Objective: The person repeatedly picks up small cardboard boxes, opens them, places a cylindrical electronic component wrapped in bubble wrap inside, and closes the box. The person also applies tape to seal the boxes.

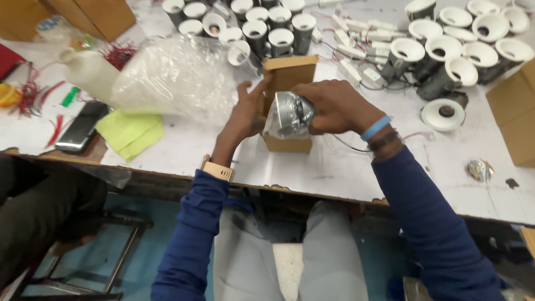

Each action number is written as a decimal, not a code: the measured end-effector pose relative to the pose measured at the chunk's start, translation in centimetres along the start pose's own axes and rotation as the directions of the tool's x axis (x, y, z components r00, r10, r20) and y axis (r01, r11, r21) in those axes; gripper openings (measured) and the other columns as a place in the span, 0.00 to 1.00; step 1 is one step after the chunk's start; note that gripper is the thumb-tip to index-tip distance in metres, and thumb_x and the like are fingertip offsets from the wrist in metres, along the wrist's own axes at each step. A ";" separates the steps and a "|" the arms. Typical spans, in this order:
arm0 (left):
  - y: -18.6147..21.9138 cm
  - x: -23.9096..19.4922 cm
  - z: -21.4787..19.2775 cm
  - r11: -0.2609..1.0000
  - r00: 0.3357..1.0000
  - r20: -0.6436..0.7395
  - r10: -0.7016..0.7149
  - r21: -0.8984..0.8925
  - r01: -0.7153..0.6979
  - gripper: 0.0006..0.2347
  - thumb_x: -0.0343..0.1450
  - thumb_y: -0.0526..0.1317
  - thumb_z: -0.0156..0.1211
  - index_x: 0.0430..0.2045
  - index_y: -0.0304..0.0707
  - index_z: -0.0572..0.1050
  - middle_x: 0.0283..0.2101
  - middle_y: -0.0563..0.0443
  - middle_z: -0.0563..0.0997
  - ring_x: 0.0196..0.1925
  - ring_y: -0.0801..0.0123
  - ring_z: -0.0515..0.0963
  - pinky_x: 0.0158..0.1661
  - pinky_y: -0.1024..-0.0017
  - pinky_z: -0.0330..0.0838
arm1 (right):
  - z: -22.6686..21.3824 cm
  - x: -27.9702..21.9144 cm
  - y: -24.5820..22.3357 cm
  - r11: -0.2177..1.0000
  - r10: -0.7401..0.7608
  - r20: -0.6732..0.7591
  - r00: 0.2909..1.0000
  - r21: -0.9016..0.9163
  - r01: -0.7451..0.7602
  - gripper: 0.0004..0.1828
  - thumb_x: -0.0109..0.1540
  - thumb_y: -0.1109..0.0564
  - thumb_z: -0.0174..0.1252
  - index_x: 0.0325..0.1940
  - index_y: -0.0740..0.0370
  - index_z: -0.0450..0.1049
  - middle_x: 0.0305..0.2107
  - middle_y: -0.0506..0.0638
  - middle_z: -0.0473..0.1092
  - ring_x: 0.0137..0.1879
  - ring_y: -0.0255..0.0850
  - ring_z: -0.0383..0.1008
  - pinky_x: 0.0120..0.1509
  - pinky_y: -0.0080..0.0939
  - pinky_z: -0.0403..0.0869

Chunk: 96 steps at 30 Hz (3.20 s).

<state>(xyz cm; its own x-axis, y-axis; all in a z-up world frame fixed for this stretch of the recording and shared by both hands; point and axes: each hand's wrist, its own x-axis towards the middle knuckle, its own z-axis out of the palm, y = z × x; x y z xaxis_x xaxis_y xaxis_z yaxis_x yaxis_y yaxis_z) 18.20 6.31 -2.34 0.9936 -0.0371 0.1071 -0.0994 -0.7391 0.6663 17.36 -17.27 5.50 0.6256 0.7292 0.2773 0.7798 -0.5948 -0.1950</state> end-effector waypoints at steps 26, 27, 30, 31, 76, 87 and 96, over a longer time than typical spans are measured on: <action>-4.3 -3.5 3.5 0.735 0.950 0.066 0.304 -0.651 -0.190 0.58 0.46 0.33 0.85 0.72 0.39 0.47 0.70 0.45 0.66 0.73 0.57 0.63 0.71 0.62 0.59 | 4.5 0.5 6.0 -0.256 0.051 0.195 0.979 0.950 -0.176 0.23 0.65 0.59 0.56 0.63 0.72 0.65 0.49 0.63 0.73 0.44 0.44 0.81 0.34 0.33 0.80; -4.3 -3.6 3.8 0.711 0.958 0.083 0.274 -0.688 -0.144 0.58 0.46 0.33 0.83 0.72 0.40 0.48 0.68 0.46 0.68 0.72 0.58 0.65 0.70 0.63 0.61 | 4.3 0.6 5.9 -0.210 0.017 0.156 0.988 0.966 -0.149 0.20 0.68 0.60 0.57 0.63 0.74 0.67 0.46 0.61 0.73 0.41 0.40 0.80 0.30 0.30 0.78; -4.5 -4.1 4.8 0.646 0.952 -0.017 0.306 -0.731 -0.220 0.56 0.47 0.31 0.85 0.71 0.38 0.51 0.68 0.43 0.66 0.71 0.58 0.65 0.70 0.62 0.63 | 3.7 0.6 4.8 -0.081 -0.044 0.070 0.997 0.994 -0.074 0.18 0.70 0.64 0.58 0.64 0.75 0.69 0.43 0.59 0.73 0.37 0.35 0.78 0.28 0.24 0.75; -4.6 -4.3 5.2 0.693 0.966 0.039 0.256 -0.704 -0.155 0.51 0.49 0.33 0.85 0.69 0.35 0.56 0.66 0.41 0.71 0.69 0.57 0.70 0.69 0.62 0.67 | 3.5 0.2 4.2 -0.042 -0.029 0.059 0.998 0.997 -0.060 0.22 0.67 0.65 0.58 0.65 0.74 0.67 0.46 0.59 0.73 0.41 0.36 0.78 0.32 0.26 0.76; 0.0 -10.7 4.7 0.747 0.605 -0.468 0.645 0.216 -0.629 0.20 0.66 0.40 0.76 0.49 0.54 0.73 0.62 0.42 0.71 0.67 0.54 0.70 0.66 0.58 0.68 | 1.4 -10.8 1.2 0.913 0.401 -0.187 0.897 0.160 -0.375 0.16 0.61 0.60 0.56 0.53 0.59 0.78 0.48 0.58 0.77 0.55 0.55 0.78 0.59 0.50 0.75; 4.4 -3.4 5.4 0.881 0.904 -0.019 0.428 0.232 -0.412 0.33 0.58 0.45 0.75 0.59 0.42 0.71 0.47 0.43 0.74 0.45 0.47 0.76 0.43 0.55 0.70 | 12.4 -16.6 10.1 0.540 0.841 -0.129 0.525 0.228 -0.810 0.35 0.61 0.47 0.67 0.66 0.66 0.65 0.44 0.69 0.76 0.47 0.58 0.81 0.53 0.53 0.79; 3.3 -6.6 6.8 0.788 0.844 0.001 0.536 0.359 -0.501 0.14 0.67 0.45 0.71 0.47 0.52 0.83 0.40 0.52 0.81 0.48 0.60 0.78 0.51 0.59 0.72 | 1.9 -10.9 0.8 0.663 0.366 -0.567 0.738 0.716 0.220 0.25 0.74 0.69 0.65 0.66 0.62 0.57 0.56 0.54 0.66 0.58 0.48 0.79 0.60 0.48 0.81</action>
<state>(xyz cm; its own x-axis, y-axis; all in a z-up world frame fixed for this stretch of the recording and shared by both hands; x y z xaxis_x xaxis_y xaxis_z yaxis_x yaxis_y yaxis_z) 11.70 -0.40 -5.86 0.7852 -0.4282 0.4473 -0.5563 -0.8050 0.2061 11.21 -25.02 0.57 0.7346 0.1285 0.6662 0.6710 0.0083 -0.7414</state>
